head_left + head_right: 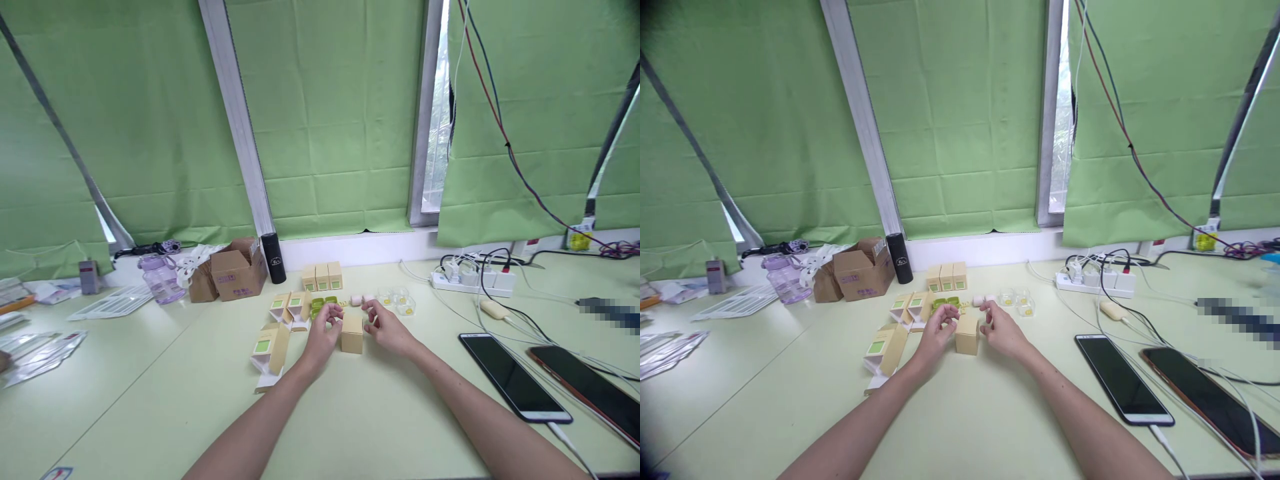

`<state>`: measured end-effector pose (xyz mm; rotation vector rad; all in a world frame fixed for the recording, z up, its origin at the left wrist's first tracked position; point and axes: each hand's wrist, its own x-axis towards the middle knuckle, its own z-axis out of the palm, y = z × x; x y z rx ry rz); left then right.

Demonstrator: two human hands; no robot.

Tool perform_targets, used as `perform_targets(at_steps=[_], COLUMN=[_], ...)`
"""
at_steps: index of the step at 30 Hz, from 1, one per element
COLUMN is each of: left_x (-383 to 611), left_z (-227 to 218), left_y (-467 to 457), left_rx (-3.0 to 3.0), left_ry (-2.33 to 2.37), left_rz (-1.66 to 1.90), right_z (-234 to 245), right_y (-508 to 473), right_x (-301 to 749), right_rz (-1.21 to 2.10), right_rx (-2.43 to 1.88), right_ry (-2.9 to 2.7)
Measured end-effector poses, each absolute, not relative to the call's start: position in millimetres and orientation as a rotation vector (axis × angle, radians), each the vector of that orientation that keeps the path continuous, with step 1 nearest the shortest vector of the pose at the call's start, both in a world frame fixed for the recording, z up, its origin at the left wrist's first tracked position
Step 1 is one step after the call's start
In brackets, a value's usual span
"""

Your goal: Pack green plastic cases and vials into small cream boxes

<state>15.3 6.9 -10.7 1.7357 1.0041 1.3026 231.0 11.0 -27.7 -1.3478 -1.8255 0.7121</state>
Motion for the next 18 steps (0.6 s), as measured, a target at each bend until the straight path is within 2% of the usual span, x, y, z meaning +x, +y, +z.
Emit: perform_targets(at_steps=[6,18], left_x=[16,15], left_z=[-13,-13], left_y=[9,11], left_rx=[1.715,1.747], left_ry=[1.024,1.193], left_rz=[1.308,1.373], right_z=[-18,-25], right_y=[3,10], right_x=[235,232], right_rz=[0.967,0.798], right_rx=[-1.294,-1.366], right_ry=[-1.937,-1.883])
